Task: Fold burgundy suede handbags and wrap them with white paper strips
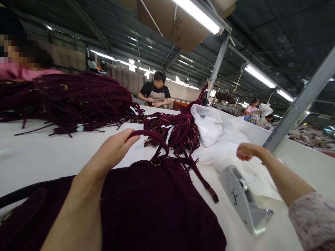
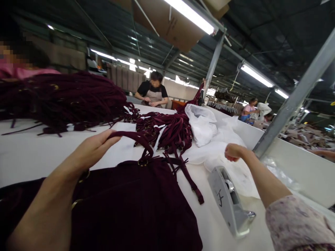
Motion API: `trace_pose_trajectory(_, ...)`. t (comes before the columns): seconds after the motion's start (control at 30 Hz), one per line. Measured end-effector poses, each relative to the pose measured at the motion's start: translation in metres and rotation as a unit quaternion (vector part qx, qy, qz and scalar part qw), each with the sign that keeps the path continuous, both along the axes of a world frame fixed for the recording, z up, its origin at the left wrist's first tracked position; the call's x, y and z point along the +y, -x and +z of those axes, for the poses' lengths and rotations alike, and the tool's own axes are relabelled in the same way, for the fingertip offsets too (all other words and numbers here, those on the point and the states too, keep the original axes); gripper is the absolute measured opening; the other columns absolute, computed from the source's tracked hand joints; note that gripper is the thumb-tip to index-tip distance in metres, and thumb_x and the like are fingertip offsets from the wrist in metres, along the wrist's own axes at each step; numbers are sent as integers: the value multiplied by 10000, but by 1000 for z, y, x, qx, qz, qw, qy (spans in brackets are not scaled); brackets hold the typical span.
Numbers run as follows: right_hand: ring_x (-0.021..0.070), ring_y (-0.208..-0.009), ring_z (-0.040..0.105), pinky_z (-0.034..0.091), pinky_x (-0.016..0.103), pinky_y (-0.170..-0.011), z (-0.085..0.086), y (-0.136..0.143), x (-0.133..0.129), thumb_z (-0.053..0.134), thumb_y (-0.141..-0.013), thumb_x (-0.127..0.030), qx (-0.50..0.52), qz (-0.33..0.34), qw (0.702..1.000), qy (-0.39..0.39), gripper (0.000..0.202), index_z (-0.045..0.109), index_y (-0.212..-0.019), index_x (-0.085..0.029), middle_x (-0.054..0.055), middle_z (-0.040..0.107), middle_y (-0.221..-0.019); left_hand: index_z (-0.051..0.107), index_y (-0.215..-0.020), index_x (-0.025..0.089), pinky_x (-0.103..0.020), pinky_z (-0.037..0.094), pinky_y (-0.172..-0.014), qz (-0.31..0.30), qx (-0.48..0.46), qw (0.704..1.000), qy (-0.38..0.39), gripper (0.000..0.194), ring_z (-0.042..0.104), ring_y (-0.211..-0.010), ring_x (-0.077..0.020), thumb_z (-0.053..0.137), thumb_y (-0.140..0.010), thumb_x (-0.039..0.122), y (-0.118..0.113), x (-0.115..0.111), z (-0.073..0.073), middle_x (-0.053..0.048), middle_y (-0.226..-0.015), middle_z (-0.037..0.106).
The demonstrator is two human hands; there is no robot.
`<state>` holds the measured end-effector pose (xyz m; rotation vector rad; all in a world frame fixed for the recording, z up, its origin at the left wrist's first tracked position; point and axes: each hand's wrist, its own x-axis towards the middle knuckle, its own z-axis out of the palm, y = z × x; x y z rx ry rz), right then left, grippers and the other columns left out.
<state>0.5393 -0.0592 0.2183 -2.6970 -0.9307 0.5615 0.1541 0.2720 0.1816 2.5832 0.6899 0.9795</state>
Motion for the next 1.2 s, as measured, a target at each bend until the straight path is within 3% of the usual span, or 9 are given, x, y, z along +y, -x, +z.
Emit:
trace_pose_trajectory(0.1, 172, -496, 607, 515, 293, -504, -38, -39, -67, 594, -736, -108, -4, -83, 994, 66, 119, 623, -625, -81, 90, 625, -577, 583, -1042, 171, -194, 360, -813, 34, -14, 999, -7, 411, 510, -861, -129, 313, -930, 459, -4, -3, 2, 35, -964, 624)
trace_pose_trajectory(0.2, 136, -622, 641, 527, 236, -561, -84, -55, -100, 556, -791, -89, -38, -109, 991, 68, 172, 646, -938, -104, 88, 669, -812, 572, -1111, 162, -188, 345, -857, 52, -45, 998, -1, 481, 508, -945, -118, 208, -957, 434, -6, -2, 1, 40, -1030, 606)
trace_pose_trajectory(0.27, 138, -679, 646, 533, 242, -578, -109, -62, -107, 579, -804, -104, -67, -110, 989, 73, 311, 588, -1114, -129, 91, 659, -932, 572, -1133, 163, -184, 342, -870, 50, -51, 997, -6, 499, 510, -965, -111, 190, -962, 435, -7, -1, 0, 44, -1047, 601)
trace_pose_trajectory(0.37, 176, -800, 638, 548, 321, -679, -134, -71, -108, 659, -803, -175, -115, -94, 985, 93, 344, 570, -1133, -132, 82, 635, -998, 571, -1160, 171, -182, 346, -870, 53, -47, 997, -18, 508, 520, -949, -103, 191, -963, 445, -8, -1, -1, 49, -1027, 606)
trace_pose_trajectory(0.47, 203, -973, 596, 507, 397, -843, -147, -81, -111, 651, -848, -247, -163, -72, 979, 100, 255, 595, -1071, -138, 66, 618, -1056, 563, -1194, 178, -192, 359, -893, 58, -42, 997, -15, 518, 524, -947, -99, 192, -959, 454, -10, -4, -2, 51, -1049, 622)
trace_pose_trajectory(0.6, 189, -931, 602, 489, 387, -847, -157, -87, -113, 622, -876, -284, -193, -63, 975, 96, 250, 596, -1075, -135, 53, 631, -1003, 565, -1231, 184, -236, 350, -977, 60, -51, 997, -7, 520, 533, -1031, -115, 210, -954, 443, -12, -6, -2, 36, -1189, 614)
trace_pose_trajectory(0.83, 170, -861, 588, 447, 329, -797, -152, -89, -95, 620, -842, -227, -221, -42, 973, 59, 100, 631, -892, -141, 37, 641, -900, 591, -1208, 168, -245, 346, -1014, 64, -55, 996, 4, 526, 525, -1140, -135, 227, -935, 433, -13, -5, -1, -7, -1238, 616)
trace_pose_trajectory(1.0, 192, -834, 587, 377, 270, -684, -120, -85, -93, 570, -791, -162, -236, -73, 969, 7, 75, 625, -740, -156, 88, 657, -852, 587, -1220, 146, -261, 326, -1049, 55, -59, 997, 0, 543, 514, -1175, -145, 235, -928, 440, -13, -3, -4, -31, -1269, 604)
trace_pose_trajectory(1.2, 94, -529, 490, 311, 213, -461, -75, -62, -100, 450, -895, -397, -122, -65, 985, -100, 290, 605, -843, -158, 76, 687, -861, 591, -1216, 151, -310, 342, -1050, 40, -70, 997, 2, 523, 526, -1160, -179, 258, -935, 440, -14, -2, -5, -46, -1256, 612)
